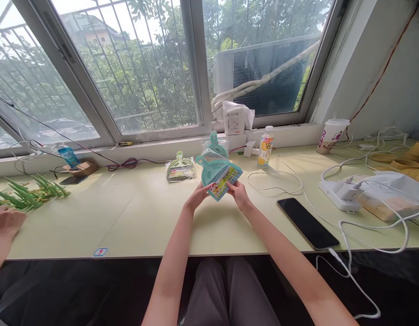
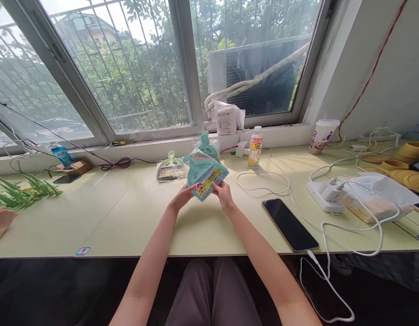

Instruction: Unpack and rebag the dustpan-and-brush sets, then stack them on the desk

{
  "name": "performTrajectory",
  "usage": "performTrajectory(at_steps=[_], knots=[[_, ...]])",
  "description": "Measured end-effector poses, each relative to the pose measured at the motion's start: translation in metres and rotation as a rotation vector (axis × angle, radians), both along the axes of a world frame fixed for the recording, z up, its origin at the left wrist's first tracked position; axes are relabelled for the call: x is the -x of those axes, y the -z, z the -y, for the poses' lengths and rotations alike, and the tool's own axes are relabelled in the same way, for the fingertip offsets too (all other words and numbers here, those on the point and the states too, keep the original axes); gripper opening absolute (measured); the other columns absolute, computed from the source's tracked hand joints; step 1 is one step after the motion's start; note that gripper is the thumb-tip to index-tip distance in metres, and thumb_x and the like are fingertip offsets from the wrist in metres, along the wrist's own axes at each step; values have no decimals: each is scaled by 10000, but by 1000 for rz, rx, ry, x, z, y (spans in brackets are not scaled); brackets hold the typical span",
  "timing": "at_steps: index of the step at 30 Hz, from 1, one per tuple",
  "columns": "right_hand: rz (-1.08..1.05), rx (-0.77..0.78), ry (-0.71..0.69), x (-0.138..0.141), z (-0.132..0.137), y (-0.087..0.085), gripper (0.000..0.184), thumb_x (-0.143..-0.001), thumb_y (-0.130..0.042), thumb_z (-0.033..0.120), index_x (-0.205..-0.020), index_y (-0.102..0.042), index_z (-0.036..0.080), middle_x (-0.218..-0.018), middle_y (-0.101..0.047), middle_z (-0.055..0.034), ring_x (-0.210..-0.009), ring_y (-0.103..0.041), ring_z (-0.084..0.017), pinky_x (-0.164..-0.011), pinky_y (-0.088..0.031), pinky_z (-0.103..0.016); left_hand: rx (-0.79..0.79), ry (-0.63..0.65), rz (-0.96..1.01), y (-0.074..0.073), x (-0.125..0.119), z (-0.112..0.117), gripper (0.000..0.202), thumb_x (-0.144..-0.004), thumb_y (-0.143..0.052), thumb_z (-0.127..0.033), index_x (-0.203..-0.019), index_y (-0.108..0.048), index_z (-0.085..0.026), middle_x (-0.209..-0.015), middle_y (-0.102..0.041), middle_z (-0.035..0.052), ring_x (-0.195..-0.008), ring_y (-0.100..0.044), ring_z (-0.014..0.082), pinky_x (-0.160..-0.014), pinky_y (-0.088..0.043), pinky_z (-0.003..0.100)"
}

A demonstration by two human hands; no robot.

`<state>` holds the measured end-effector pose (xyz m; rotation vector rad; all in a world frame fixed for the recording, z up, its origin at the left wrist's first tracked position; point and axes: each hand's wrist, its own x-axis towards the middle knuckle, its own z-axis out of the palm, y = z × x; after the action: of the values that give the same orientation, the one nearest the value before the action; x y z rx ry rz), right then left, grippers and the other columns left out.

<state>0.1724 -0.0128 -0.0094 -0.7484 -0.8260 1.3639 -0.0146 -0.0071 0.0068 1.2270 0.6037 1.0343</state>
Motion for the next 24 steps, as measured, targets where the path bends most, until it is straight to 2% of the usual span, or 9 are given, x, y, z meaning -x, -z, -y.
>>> performTrajectory(at_steps=[5,11,14,21,24], knots=[[2,-7,19,0,-4,4,332,-652,-799,314,-891,-618,173,-1008,-695,-73,-934,-662,-233,-852,-570,-410,-15,-11,47,1,-7,1,516,-805,-643,-399,-1266,-526,-198,-1313,-555,116,-1216,-499,295,-986,-408,433],[8,-16,56,0,-5,6,333,-661,-782,327,-905,-608,184,-987,-694,-65,-929,-666,-228,-865,-567,-399,-36,-59,16,3,-19,4,647,-689,-758,-240,-1278,-492,-201,-1251,-598,106,-1180,-533,276,-1028,-375,443],[14,-1,78,0,-5,6,311,-666,-774,317,-887,-598,187,-964,-693,-64,-922,-669,-229,-864,-570,-401,-30,-79,32,4,-23,5,655,-687,-746,-218,-1283,-478,-202,-1228,-612,101,-1171,-540,275,-1033,-370,452],[11,37,72,1,-5,5,249,-709,-728,274,-899,-588,194,-976,-692,-54,-941,-670,-216,-877,-570,-383,-43,-143,32,4,-27,8,626,-708,-701,-257,-1279,-448,-215,-1270,-579,93,-1191,-518,286,-997,-404,445],[-4,42,80,0,-6,6,249,-704,-734,267,-892,-590,191,-967,-693,-50,-920,-675,-210,-873,-571,-378,-51,-169,-38,5,-26,8,644,-710,-706,-287,-1285,-420,-240,-1270,-572,92,-1151,-543,283,-939,-441,448]])
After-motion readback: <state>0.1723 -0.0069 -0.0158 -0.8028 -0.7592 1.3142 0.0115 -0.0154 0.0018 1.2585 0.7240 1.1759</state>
